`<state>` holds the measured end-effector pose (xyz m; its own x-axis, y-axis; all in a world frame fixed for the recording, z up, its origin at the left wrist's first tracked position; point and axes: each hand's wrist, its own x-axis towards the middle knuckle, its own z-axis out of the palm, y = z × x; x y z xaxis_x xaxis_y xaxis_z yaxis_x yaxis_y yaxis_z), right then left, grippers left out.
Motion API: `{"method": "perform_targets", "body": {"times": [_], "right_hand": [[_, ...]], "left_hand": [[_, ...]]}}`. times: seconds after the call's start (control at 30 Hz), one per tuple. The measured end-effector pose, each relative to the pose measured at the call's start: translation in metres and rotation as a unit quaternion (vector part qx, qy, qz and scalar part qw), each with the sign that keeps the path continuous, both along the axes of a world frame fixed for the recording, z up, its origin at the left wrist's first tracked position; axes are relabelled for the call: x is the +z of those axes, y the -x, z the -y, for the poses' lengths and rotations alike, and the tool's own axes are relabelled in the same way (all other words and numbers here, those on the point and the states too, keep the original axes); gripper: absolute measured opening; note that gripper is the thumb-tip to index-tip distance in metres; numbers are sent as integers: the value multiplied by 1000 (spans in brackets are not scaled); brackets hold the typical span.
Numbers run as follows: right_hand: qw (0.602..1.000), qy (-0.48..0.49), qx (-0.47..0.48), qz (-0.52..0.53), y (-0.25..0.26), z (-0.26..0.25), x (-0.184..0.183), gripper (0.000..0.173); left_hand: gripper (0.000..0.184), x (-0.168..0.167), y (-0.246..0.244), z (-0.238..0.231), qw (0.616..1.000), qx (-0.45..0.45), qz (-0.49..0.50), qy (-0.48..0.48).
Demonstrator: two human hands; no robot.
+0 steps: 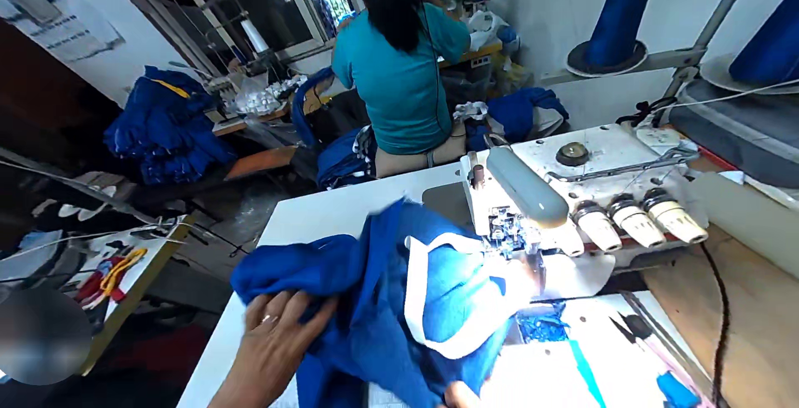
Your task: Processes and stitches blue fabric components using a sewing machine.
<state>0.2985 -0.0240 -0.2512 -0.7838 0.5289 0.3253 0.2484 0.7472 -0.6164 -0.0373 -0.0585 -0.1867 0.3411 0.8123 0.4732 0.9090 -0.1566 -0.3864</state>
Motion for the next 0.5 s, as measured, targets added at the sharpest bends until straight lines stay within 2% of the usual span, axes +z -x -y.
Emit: {"method": "perform_targets", "body": {"times": [0.03, 0.07, 0.1, 0.13, 0.17, 0.2, 0.23, 0.27, 0.33, 0.37, 0.4, 0.43, 0.5], "right_hand": [[1000, 9, -17, 21, 4, 4, -6, 23], [999, 40, -21, 25, 2, 7, -9, 27], [997, 75, -26, -3, -4, 5, -10, 26], [992, 107, -46, -50, -14, 1, -9, 24], [979, 145, -95, -104, -26, -3, -9, 25], [958, 173, -171, -152, -35, -9, -9, 24], [927, 221, -242, -184, -41, -18, -8, 23], [886, 302, -281, -210, -43, -30, -7, 26], [776, 501, -250, -290, -40, -52, -7, 29], [713, 584, -218, -320, -35, -58, -5, 27], [667, 641, -194, -327, -30, -62, -1, 27], [643, 669, -172, -331, -27, -63, 1, 29], [639, 688, -98, -331, -29, -61, 0, 31]], "left_hand": [[53, -10, 4, 8, 992, 40, 18, 117], [66, -10, 0, 16, 952, 122, 64, 274], [79, 2, -9, 15, 879, 208, 117, 414], [81, 14, -21, 12, 843, 240, 159, 454], [70, 19, -35, 15, 880, 193, 204, 383], [55, 17, -53, 16, 933, 108, 224, 260], [41, 13, -77, 12, 954, 26, 257, 154], [31, 8, -105, 7, 947, -44, 303, 95], [30, -2, -156, -8, 933, -128, 328, 83], [34, -11, -172, -19, 945, -139, 284, 83], [34, -22, -179, -29, 961, -139, 227, 73], [28, -30, -178, -38, 968, -145, 197, 63], [17, -26, -166, -47, 957, -172, 217, 92]]}}
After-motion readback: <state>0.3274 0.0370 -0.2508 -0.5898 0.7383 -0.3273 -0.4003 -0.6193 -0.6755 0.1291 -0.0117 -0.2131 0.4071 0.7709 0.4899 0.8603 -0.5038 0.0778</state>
